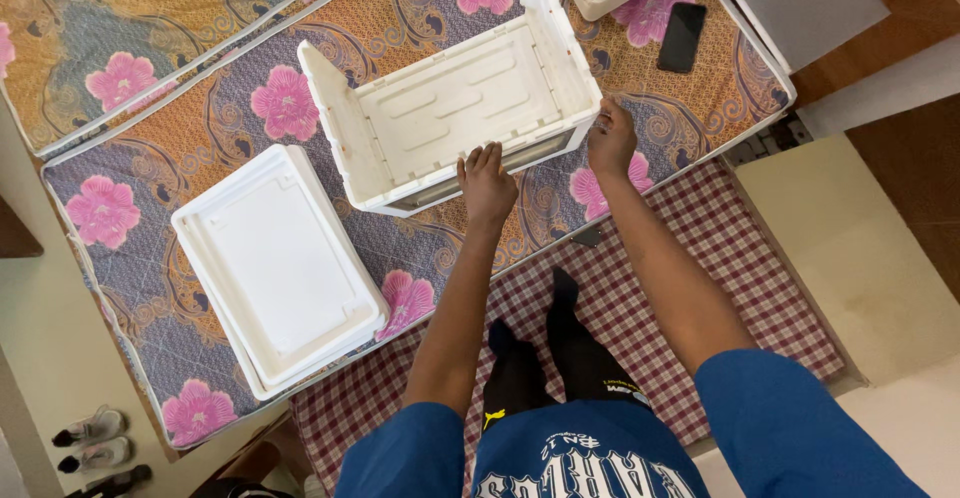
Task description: The person assembles a white plastic storage box by unfolding its sides, inserting a transparent front panel, and securing the lid. They then move the assembled box to the floor and adjust the front panel and latches.
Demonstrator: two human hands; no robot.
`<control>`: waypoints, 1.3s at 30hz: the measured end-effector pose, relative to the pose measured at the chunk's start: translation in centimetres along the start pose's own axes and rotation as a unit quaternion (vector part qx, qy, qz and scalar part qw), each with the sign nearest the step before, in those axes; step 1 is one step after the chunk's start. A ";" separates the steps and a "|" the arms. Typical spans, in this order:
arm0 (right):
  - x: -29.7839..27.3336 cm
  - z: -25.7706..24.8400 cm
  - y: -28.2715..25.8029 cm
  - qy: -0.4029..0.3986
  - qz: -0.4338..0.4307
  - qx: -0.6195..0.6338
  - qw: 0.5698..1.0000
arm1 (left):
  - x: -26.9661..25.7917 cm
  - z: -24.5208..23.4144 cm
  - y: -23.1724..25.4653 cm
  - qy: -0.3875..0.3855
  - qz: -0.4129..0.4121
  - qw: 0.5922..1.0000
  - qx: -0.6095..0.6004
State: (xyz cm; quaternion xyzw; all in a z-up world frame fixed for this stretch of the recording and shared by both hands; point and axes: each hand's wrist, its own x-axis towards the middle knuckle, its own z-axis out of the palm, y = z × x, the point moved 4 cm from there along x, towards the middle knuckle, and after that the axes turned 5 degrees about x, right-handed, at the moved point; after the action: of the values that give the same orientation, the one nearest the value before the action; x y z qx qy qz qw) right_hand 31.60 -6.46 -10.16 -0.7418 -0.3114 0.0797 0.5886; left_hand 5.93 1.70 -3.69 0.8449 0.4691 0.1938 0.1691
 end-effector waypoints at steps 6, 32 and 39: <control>0.6 -0.3 -2.6 0.028 -0.058 -0.066 0.996 | 1.1 -1.0 -0.6 -0.006 -0.019 0.998 -0.059; 6.8 12.7 -6.0 -0.078 0.378 0.402 0.830 | 9.7 2.3 -12.0 0.121 -0.450 0.350 -0.813; 7.0 15.9 -5.5 0.004 0.509 0.446 0.737 | 11.6 4.1 -14.1 0.084 -0.489 0.364 -0.788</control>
State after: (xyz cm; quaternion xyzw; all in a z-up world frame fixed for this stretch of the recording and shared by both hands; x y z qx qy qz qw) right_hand 27.42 11.14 -8.02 -0.4429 0.1862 0.4938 0.7248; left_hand 3.34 18.30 -11.90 -0.0717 0.4453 0.4284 0.7830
